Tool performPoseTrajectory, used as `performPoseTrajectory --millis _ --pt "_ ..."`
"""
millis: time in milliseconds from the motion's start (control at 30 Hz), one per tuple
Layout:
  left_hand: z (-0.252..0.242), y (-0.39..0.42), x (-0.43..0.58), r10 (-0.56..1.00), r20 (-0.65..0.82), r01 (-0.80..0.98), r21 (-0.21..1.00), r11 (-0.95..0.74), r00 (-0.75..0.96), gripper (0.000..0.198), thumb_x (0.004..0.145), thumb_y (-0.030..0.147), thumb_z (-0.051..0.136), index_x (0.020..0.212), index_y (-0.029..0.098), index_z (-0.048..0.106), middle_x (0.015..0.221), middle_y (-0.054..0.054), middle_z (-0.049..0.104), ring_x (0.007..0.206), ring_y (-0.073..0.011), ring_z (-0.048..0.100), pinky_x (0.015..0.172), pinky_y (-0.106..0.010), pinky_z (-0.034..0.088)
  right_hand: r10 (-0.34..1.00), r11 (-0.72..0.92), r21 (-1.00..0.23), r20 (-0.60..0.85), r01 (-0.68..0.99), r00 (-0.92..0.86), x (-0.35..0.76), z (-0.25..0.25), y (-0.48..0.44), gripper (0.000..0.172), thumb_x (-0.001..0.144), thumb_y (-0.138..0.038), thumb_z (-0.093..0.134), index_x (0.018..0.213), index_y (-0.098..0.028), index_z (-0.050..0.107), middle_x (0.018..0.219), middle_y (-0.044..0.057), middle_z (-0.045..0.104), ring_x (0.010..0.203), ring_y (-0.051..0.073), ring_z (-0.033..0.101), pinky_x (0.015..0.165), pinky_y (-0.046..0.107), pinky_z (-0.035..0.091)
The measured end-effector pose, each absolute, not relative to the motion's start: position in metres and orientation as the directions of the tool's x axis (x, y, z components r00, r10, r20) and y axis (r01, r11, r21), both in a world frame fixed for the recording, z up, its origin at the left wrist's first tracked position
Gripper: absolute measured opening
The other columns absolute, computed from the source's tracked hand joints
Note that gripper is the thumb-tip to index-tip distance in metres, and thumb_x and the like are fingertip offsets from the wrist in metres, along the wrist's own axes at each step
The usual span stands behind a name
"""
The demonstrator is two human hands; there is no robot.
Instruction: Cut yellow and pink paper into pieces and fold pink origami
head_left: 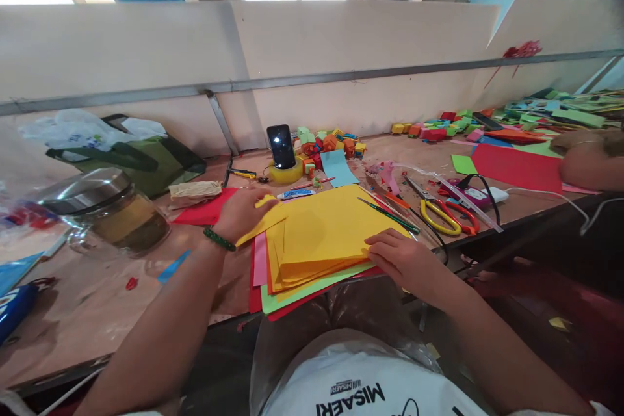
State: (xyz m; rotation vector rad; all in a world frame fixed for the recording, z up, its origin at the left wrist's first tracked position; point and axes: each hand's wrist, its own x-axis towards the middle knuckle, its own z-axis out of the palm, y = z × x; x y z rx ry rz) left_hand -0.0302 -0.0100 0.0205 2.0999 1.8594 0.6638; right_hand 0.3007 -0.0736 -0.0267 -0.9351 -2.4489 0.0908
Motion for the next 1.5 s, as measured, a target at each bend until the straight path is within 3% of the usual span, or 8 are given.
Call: performPoseTrajectory --millis 100,200,333,500,800,1033,1300,1500 --pt "0.015 -0.036 0.013 0.875 0.118 0.722 0.520 -0.457 0.469 0.048 0.076 0.058 0.063 0.106 0.022 0.072 0.101 -0.008 0.070 0.090 -0.0224 0.064 0.078 -0.029 0.049 0.644 0.758 -0.225 0.409 0.612 -0.646 0.294 -0.016 -0.078 0.028 0.095 -0.021 0.041 0.084 -0.021 0.066 0.093 0.010 0.072 0.088 0.021 0.065 0.076 0.036 0.056" --pt "0.008 -0.059 0.046 0.793 0.042 0.681 0.486 -0.548 0.608 0.032 0.082 0.047 0.058 0.096 0.023 0.075 0.095 -0.007 0.071 0.082 -0.0200 0.064 0.075 -0.029 0.047 0.700 0.714 -0.296 0.329 0.634 -0.634 0.290 -0.011 -0.078 0.025 0.095 -0.024 0.043 0.085 -0.020 0.065 0.085 0.008 0.072 0.082 0.020 0.066 0.073 0.033 0.054" --pt "0.006 -0.062 0.054 0.858 -0.057 0.744 0.531 -0.407 0.510 0.025 0.080 0.031 0.053 0.079 0.020 0.076 0.080 -0.006 0.073 0.070 -0.0177 0.061 0.064 -0.027 0.044 0.819 0.570 -0.459 0.250 0.682 -0.517 0.295 -0.012 -0.064 0.016 0.085 -0.033 0.060 0.096 -0.022 0.065 0.094 0.005 0.072 0.085 0.020 0.067 0.075 0.031 0.052" --pt "0.008 -0.047 0.040 0.903 -0.176 0.731 0.656 -0.190 0.393 0.027 0.073 0.039 0.056 0.062 0.017 0.066 0.055 0.000 0.063 0.052 -0.0124 0.052 0.049 -0.022 0.037 0.901 0.391 -0.598 0.093 0.700 -0.424 0.305 -0.004 -0.033 0.045 0.081 -0.033 0.061 0.124 -0.018 0.057 0.095 0.005 0.073 0.084 0.020 0.068 0.076 0.032 0.053" --pt "0.016 -0.042 0.032 0.866 -0.360 0.711 0.703 0.007 0.347 0.025 0.063 0.039 0.062 0.052 0.018 0.055 0.047 0.000 0.060 0.045 -0.0119 0.052 0.046 -0.021 0.038 0.908 0.338 -0.447 -0.075 0.828 -0.412 0.274 0.004 0.010 0.048 0.082 -0.044 0.064 0.121 -0.017 0.059 0.122 0.013 0.065 0.107 0.025 0.062 0.088 0.034 0.048" --pt "0.010 -0.039 0.030 0.832 -0.406 0.722 0.692 0.009 0.378 0.021 0.063 0.035 0.060 0.051 0.017 0.057 0.049 0.000 0.062 0.045 -0.0110 0.051 0.047 -0.021 0.038 0.881 0.358 -0.376 -0.168 0.855 -0.443 0.255 0.015 0.032 0.043 0.074 -0.049 0.072 0.103 -0.018 0.067 0.100 0.009 0.071 0.087 0.023 0.067 0.070 0.028 0.048" --pt "0.009 -0.040 0.035 0.842 -0.390 0.733 0.680 -0.010 0.373 0.022 0.063 0.032 0.057 0.048 0.017 0.054 0.045 0.000 0.058 0.044 -0.0105 0.050 0.044 -0.020 0.035 0.833 0.409 -0.358 -0.228 0.839 -0.503 0.229 0.010 0.055 0.053 0.066 -0.057 0.072 0.104 -0.019 0.068 0.102 0.007 0.071 0.087 0.022 0.064 0.065 0.025 0.044" --pt "0.013 -0.042 0.031 0.885 -0.320 0.764 0.642 -0.060 0.338 0.024 0.067 0.035 0.062 0.052 0.017 0.060 0.052 -0.002 0.062 0.050 -0.0143 0.055 0.049 -0.023 0.039 0.770 0.484 -0.367 -0.253 0.794 -0.586 0.226 0.008 0.062 0.027 0.071 -0.047 0.067 0.072 -0.020 0.066 0.068 -0.003 0.062 0.063 0.013 0.053 0.052 0.024 0.032"
